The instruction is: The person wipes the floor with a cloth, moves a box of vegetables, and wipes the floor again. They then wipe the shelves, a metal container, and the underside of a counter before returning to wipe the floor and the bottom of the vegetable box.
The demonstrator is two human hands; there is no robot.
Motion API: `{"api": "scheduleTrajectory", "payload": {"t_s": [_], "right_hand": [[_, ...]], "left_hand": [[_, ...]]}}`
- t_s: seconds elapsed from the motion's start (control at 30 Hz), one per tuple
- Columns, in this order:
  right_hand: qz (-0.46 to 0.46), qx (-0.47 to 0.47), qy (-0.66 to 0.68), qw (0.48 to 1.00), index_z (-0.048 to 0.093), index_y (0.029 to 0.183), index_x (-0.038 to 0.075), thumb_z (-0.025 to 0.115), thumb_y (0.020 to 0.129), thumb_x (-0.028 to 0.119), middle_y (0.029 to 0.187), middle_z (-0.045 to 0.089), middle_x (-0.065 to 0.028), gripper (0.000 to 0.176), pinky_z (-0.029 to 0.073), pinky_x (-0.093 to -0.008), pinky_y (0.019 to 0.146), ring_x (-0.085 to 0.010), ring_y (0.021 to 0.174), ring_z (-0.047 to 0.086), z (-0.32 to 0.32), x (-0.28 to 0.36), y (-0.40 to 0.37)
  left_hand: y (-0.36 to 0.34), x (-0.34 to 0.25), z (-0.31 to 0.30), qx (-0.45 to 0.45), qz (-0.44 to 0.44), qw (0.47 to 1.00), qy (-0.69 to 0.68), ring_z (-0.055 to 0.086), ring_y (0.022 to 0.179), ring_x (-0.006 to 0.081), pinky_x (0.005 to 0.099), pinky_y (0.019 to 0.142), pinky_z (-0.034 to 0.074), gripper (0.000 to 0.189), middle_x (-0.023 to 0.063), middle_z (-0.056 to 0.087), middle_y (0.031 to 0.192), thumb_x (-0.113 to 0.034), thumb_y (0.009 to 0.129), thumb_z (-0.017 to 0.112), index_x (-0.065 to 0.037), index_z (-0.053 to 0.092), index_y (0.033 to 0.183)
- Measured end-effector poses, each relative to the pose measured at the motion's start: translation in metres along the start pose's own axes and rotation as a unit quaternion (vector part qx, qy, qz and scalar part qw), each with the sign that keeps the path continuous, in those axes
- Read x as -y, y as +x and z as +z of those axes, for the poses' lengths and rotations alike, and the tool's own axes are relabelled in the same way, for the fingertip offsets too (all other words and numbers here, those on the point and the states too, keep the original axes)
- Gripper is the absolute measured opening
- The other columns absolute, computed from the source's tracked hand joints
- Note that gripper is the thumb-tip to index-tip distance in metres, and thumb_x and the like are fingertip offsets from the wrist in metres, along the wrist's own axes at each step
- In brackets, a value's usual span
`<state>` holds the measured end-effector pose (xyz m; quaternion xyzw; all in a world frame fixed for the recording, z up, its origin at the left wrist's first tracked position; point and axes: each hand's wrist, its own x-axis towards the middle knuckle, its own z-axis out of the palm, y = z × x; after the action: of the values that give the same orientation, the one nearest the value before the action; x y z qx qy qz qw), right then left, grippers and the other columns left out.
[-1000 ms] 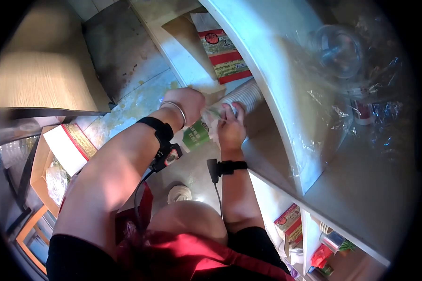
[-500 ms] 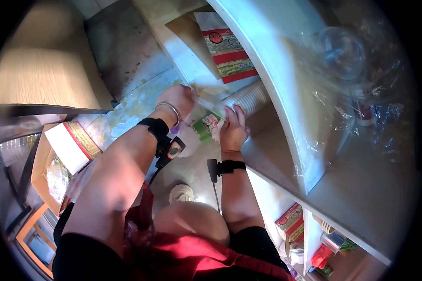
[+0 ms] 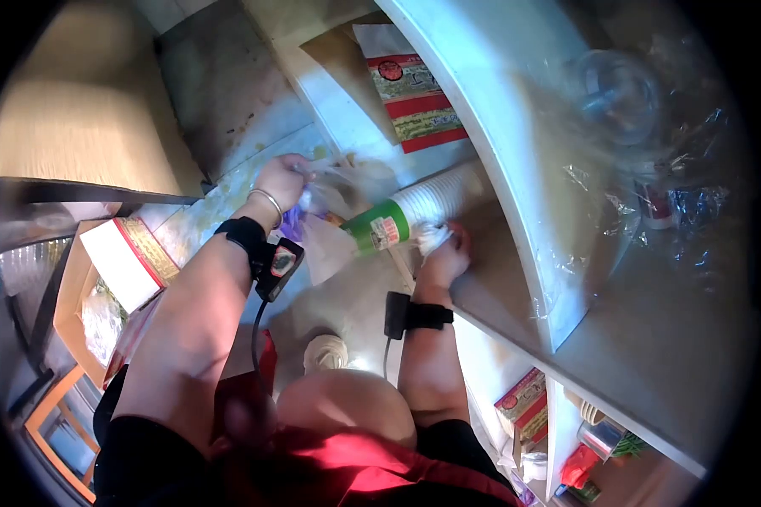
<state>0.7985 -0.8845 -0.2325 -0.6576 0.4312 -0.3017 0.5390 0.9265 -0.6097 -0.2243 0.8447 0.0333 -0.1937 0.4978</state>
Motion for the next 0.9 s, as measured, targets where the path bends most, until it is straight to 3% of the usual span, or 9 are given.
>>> {"api": "scheduleTrajectory", "payload": {"t_s": [0.07, 0.13, 0.2, 0.33, 0.4, 0.43, 0.5, 0.67, 0.9], "right_hand": [[-0.045, 0.025, -0.078, 0.996, 0.061, 0.091, 0.005, 0.063, 0.075, 0.001, 0.090, 0.060, -0.0065, 0.017, 0.047, -0.0342, 0.072, -0.0179, 0.079, 0.056, -0.002, -0.030, 0.009], [0.093, -0.024, 0.088, 0.991, 0.058, 0.099, 0.006, 0.067, 0.071, -0.003, 0.096, 0.060, -0.0070, 0.031, 0.048, -0.0352, 0.072, -0.0189, 0.079, 0.057, 0.001, -0.003, -0.003], [0.033, -0.020, 0.026, 0.999, 0.054, 0.110, 0.007, 0.062, 0.074, -0.003, 0.097, 0.059, -0.0084, 0.039, 0.049, -0.0357, 0.071, -0.0202, 0.080, 0.058, -0.004, -0.025, 0.012], [-0.136, 0.098, -0.150, 0.974, 0.061, 0.105, 0.008, 0.054, 0.077, -0.003, 0.098, 0.062, -0.0104, 0.031, 0.051, -0.0372, 0.071, -0.0236, 0.085, 0.062, 0.008, 0.080, -0.036], [-0.324, 0.350, -0.251, 0.842, 0.065, 0.096, 0.009, 0.059, 0.077, 0.008, 0.101, 0.063, -0.0095, 0.020, 0.050, -0.0387, 0.071, -0.0258, 0.084, 0.063, 0.025, 0.091, -0.045], [-0.326, 0.351, -0.249, 0.842, 0.065, 0.096, 0.009, 0.059, 0.077, 0.008, 0.101, 0.063, -0.0095, 0.020, 0.050, -0.0387, 0.071, -0.0258, 0.084, 0.063, 0.032, 0.091, -0.052], [-0.422, 0.411, -0.428, 0.685, 0.066, 0.089, 0.012, 0.063, 0.078, 0.023, 0.098, 0.064, -0.0061, 0.016, 0.047, -0.0395, 0.070, -0.0258, 0.080, 0.062, 0.043, 0.087, -0.065], [-0.380, 0.345, -0.497, 0.699, 0.062, 0.080, 0.014, 0.065, 0.075, 0.033, 0.084, 0.063, -0.0029, 0.020, 0.044, -0.0397, 0.068, -0.0243, 0.073, 0.062, 0.023, 0.061, -0.041], [-0.269, 0.264, -0.567, 0.733, 0.053, 0.109, 0.018, 0.064, 0.078, 0.031, 0.093, 0.063, -0.0057, 0.035, 0.047, -0.0416, 0.072, -0.0261, 0.079, 0.063, 0.005, 0.066, -0.031]], "left_hand": [[-0.002, 0.006, -0.005, -0.027, -0.044, 0.998, -0.022, 0.059, 0.071, 0.0178, 0.0294, 0.066, 0.045, 0.024, 0.0116, 0.065, 0.080, -0.016, 0.075, 0.069, -0.002, 0.064, 0.094], [-0.010, 0.000, -0.011, -0.024, -0.056, 0.995, -0.080, 0.058, 0.071, 0.0150, 0.0280, 0.065, 0.045, 0.022, 0.0091, 0.065, 0.080, -0.013, 0.076, 0.067, -0.002, 0.064, 0.095], [-0.019, -0.008, -0.015, -0.023, -0.068, 0.987, -0.141, 0.056, 0.071, 0.0123, 0.0266, 0.065, 0.045, 0.021, 0.0066, 0.064, 0.080, -0.011, 0.078, 0.066, -0.002, 0.064, 0.096], [-0.033, -0.028, -0.018, -0.011, -0.020, 0.974, -0.226, 0.052, 0.069, 0.0102, 0.0250, 0.062, 0.043, 0.016, 0.0014, 0.062, 0.079, -0.006, 0.079, 0.063, -0.003, 0.064, 0.095], [-0.038, -0.040, -0.021, 0.015, 0.005, 0.974, -0.226, 0.051, 0.068, 0.0101, 0.0247, 0.062, 0.043, 0.015, 0.0008, 0.061, 0.078, -0.006, 0.079, 0.063, -0.003, 0.064, 0.094], [-0.042, -0.049, -0.024, 0.031, -0.005, 0.978, -0.206, 0.052, 0.068, 0.0097, 0.0243, 0.062, 0.043, 0.014, 0.0006, 0.061, 0.078, -0.005, 0.079, 0.063, -0.003, 0.064, 0.092], [-0.045, -0.049, -0.033, 0.042, -0.015, 0.982, -0.183, 0.052, 0.069, 0.0094, 0.0239, 0.062, 0.043, 0.013, 0.0004, 0.061, 0.078, -0.005, 0.079, 0.062, -0.003, 0.064, 0.091], [-0.045, -0.035, -0.042, -0.030, -0.016, 0.970, -0.242, 0.052, 0.066, 0.0086, 0.0237, 0.059, 0.043, 0.012, -0.0002, 0.060, 0.077, -0.003, 0.077, 0.064, -0.002, 0.063, 0.088], [-0.062, -0.020, -0.046, -0.076, -0.045, 0.953, -0.289, 0.053, 0.065, 0.0090, 0.0246, 0.059, 0.044, 0.016, 0.0001, 0.060, 0.078, -0.005, 0.079, 0.065, -0.002, 0.062, 0.095]]}}
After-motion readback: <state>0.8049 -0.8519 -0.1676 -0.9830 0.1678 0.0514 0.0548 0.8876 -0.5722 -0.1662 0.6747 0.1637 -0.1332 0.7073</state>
